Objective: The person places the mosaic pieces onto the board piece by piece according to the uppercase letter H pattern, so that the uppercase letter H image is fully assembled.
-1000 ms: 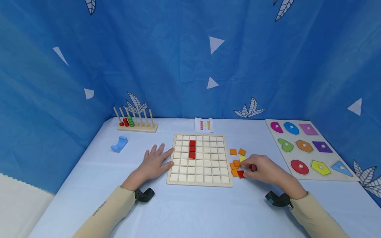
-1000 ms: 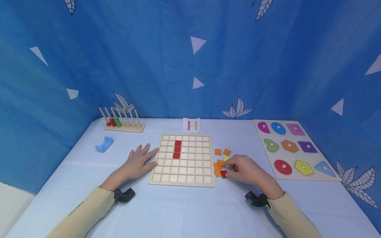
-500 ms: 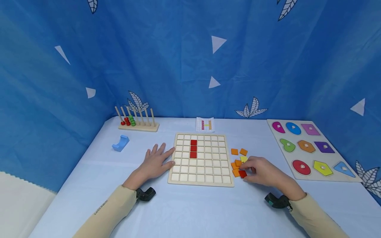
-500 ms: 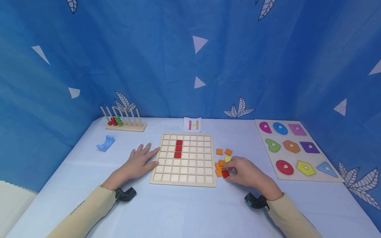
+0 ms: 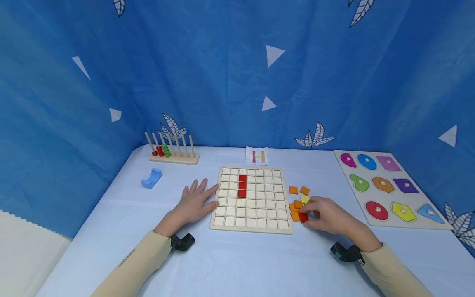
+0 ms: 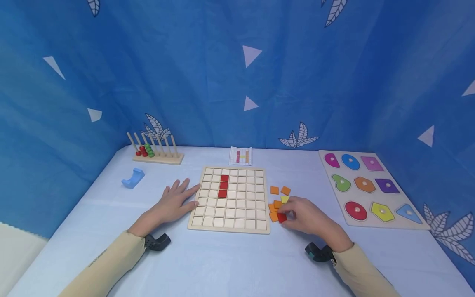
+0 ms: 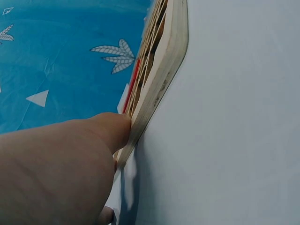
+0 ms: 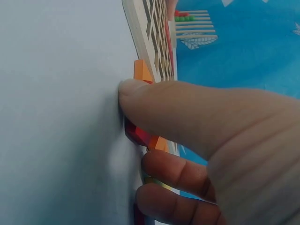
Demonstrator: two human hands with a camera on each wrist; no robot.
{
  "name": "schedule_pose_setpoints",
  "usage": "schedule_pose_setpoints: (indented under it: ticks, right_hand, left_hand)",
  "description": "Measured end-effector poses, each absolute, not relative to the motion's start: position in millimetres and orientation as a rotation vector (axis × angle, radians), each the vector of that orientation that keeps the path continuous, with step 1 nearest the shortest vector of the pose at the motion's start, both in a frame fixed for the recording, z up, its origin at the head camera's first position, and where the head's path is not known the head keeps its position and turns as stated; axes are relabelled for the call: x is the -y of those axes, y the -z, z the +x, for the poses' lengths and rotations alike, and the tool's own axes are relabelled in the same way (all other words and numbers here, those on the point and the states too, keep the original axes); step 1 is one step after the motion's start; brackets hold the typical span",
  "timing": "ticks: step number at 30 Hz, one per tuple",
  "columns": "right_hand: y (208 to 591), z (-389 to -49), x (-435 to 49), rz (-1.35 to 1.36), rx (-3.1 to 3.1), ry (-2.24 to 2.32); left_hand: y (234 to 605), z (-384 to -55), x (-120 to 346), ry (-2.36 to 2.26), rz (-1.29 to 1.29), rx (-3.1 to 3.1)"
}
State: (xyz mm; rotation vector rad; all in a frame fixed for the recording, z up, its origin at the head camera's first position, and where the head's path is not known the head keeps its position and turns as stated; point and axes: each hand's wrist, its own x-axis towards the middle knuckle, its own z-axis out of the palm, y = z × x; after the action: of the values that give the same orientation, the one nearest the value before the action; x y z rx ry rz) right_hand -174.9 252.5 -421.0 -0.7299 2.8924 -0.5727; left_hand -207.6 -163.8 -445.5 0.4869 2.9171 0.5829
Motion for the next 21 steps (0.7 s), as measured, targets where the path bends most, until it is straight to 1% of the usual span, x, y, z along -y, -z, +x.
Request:
schedule_pose_setpoints:
  ticks: [21]
  right_hand:
    - [419.5,-172.4,-251.1,-0.732,-2.913,0.572]
  left_hand:
    - [446.1,-208.6,164.0,-0.59,0.482,-2.906]
